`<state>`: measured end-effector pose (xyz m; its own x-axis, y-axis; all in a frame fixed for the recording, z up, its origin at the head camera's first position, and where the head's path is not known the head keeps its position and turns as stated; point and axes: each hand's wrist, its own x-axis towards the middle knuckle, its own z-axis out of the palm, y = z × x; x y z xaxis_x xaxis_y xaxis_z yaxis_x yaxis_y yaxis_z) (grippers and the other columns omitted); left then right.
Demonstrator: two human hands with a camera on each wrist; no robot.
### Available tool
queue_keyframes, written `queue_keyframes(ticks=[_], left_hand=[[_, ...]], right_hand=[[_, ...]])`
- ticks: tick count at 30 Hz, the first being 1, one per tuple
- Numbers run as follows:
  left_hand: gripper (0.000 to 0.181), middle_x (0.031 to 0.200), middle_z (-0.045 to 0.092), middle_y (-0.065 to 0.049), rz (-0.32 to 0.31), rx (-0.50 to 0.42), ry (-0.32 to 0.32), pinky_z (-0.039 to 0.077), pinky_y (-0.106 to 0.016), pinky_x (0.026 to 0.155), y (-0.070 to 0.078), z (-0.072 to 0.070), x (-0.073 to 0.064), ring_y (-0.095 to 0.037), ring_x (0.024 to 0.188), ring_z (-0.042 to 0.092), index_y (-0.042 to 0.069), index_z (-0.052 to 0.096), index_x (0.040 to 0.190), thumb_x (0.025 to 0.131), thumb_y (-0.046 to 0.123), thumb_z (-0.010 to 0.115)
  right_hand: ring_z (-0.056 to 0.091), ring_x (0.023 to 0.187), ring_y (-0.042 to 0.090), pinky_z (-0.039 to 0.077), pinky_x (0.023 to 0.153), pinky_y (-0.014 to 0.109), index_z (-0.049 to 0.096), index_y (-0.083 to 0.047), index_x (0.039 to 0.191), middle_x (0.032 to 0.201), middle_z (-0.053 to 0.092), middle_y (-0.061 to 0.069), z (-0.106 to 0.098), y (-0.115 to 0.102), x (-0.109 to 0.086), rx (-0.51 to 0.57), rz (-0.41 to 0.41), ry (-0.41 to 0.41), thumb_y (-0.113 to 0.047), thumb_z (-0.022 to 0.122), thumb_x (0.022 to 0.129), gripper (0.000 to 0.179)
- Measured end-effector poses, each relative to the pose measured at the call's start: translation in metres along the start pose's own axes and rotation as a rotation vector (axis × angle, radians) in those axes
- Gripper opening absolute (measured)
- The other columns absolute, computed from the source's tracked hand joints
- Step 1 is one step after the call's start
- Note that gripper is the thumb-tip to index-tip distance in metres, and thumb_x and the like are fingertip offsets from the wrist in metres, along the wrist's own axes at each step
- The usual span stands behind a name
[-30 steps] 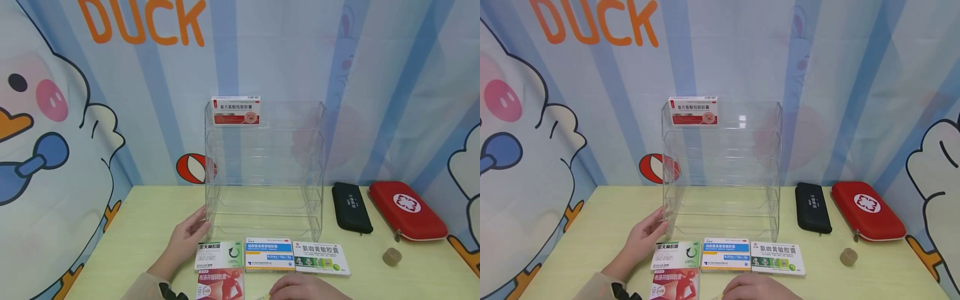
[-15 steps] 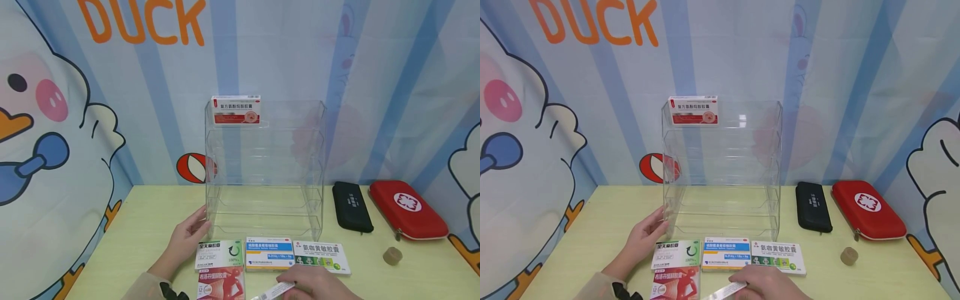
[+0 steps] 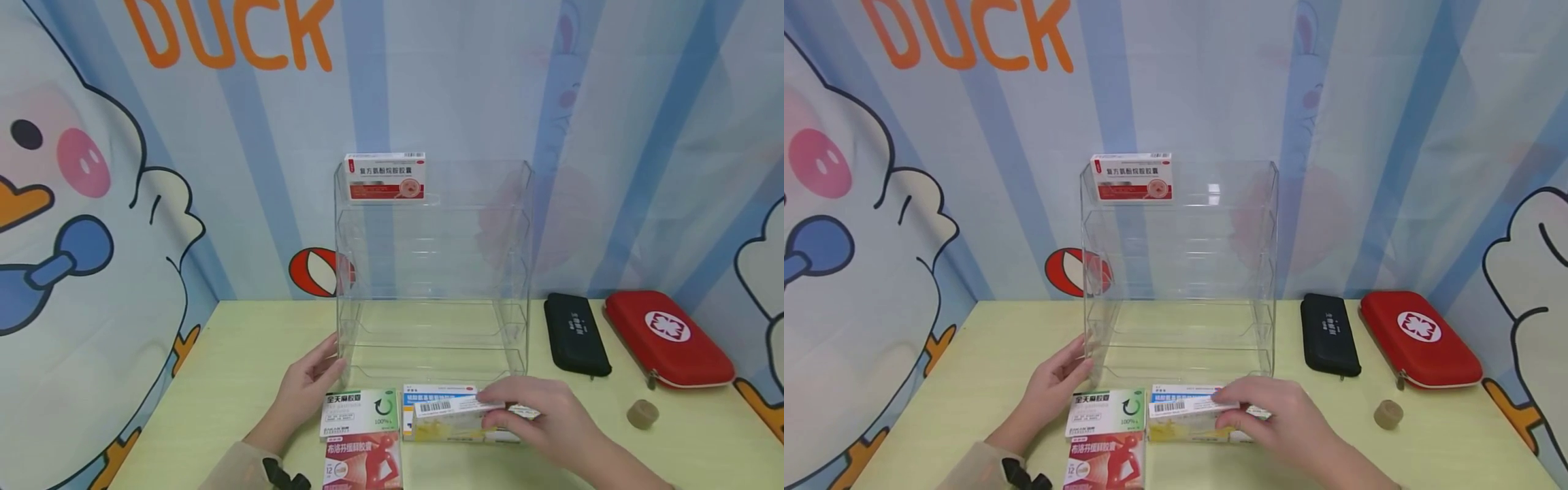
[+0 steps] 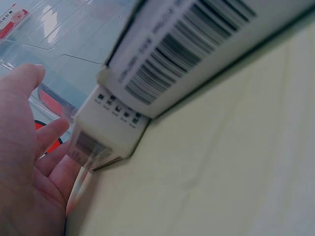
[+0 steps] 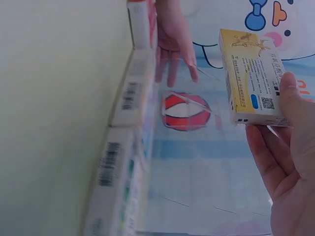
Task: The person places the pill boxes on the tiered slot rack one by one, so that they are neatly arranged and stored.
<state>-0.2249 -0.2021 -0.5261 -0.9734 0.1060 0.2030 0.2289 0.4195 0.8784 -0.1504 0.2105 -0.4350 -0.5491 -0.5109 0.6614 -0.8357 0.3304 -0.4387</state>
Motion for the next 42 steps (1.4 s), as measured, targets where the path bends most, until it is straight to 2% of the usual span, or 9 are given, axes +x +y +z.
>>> queue_keyframes(ticks=[6, 10, 16, 20, 27, 33, 39, 42], left_hand=[[0.059, 0.162, 0.063, -0.005, 0.004, 0.000, 0.002, 0.061, -0.038, 0.111, -0.002, 0.000, 0.000, -0.030, 0.139, 0.071, 0.032, 0.052, 0.165, 0.109, 0.032, 0.071], [0.059, 0.161, 0.064, -0.006, 0.000, -0.003, 0.003, 0.061, -0.038, 0.112, -0.002, 0.000, 0.000, -0.030, 0.140, 0.070, 0.032, 0.052, 0.165, 0.109, 0.031, 0.071], [0.060, 0.162, 0.063, -0.006, -0.001, 0.001, 0.003, 0.061, -0.038, 0.111, -0.003, 0.000, -0.001, -0.031, 0.140, 0.070, 0.029, 0.052, 0.166, 0.109, 0.033, 0.071], [0.060, 0.162, 0.063, -0.005, -0.012, 0.009, 0.007, 0.061, -0.039, 0.112, -0.003, 0.001, -0.001, -0.030, 0.140, 0.070, 0.030, 0.052, 0.166, 0.109, 0.035, 0.071], [0.059, 0.161, 0.064, -0.004, 0.005, 0.004, 0.004, 0.061, -0.038, 0.112, -0.003, 0.001, 0.000, -0.029, 0.139, 0.071, 0.033, 0.052, 0.165, 0.109, 0.035, 0.071], [0.059, 0.162, 0.063, -0.003, -0.023, 0.000, 0.000, 0.061, -0.038, 0.113, -0.003, 0.000, -0.001, -0.028, 0.139, 0.071, 0.035, 0.052, 0.165, 0.109, 0.036, 0.071], [0.059, 0.162, 0.063, -0.002, -0.030, -0.002, -0.007, 0.060, -0.039, 0.114, -0.002, 0.000, -0.002, -0.027, 0.140, 0.070, 0.036, 0.051, 0.165, 0.109, 0.037, 0.071], [0.059, 0.162, 0.063, -0.002, -0.018, -0.006, -0.007, 0.060, -0.040, 0.114, -0.001, 0.000, -0.001, -0.027, 0.141, 0.070, 0.036, 0.051, 0.165, 0.109, 0.038, 0.071]], right_hand=[[0.078, 0.088, 0.001, 0.064, 0.079, 0.013, 0.084, -0.020, 0.117, 0.110, 0.085, -0.002, -0.026, -0.004, 0.030, -0.060, 0.047, 0.043, 0.006, 0.096, 0.075, 0.051], [0.078, 0.089, 0.001, 0.063, 0.081, 0.013, 0.084, -0.017, 0.119, 0.112, 0.085, -0.001, -0.045, -0.002, 0.051, -0.119, 0.060, 0.062, 0.007, 0.093, 0.079, 0.048], [0.077, 0.093, -0.005, 0.061, 0.086, 0.010, 0.085, -0.011, 0.118, 0.112, 0.084, 0.004, -0.073, 0.002, 0.085, -0.172, 0.026, 0.104, 0.010, 0.092, 0.078, 0.046], [0.072, 0.095, -0.013, 0.058, 0.087, 0.006, 0.084, -0.008, 0.119, 0.113, 0.083, 0.007, -0.090, 0.002, 0.108, -0.202, 0.046, 0.136, 0.011, 0.090, 0.081, 0.043], [0.066, 0.100, -0.025, 0.055, 0.083, 0.001, 0.084, -0.004, 0.117, 0.112, 0.083, 0.015, -0.119, 0.008, 0.149, -0.248, 0.080, 0.218, 0.011, 0.085, 0.088, 0.033], [0.064, 0.096, -0.028, 0.052, 0.083, -0.001, 0.084, -0.006, 0.121, 0.118, 0.082, 0.016, -0.137, 0.018, 0.187, -0.289, 0.172, 0.281, -0.001, 0.080, 0.098, 0.023], [0.063, 0.099, -0.023, 0.055, 0.090, 0.003, 0.083, -0.010, 0.125, 0.127, 0.080, 0.013, -0.149, 0.029, 0.214, -0.320, 0.283, 0.367, -0.014, 0.079, 0.103, 0.023], [0.068, 0.104, -0.015, 0.057, 0.096, 0.008, 0.082, -0.013, 0.129, 0.131, 0.079, 0.009, -0.152, 0.036, 0.225, -0.373, 0.332, 0.375, -0.020, 0.077, 0.105, 0.026]])
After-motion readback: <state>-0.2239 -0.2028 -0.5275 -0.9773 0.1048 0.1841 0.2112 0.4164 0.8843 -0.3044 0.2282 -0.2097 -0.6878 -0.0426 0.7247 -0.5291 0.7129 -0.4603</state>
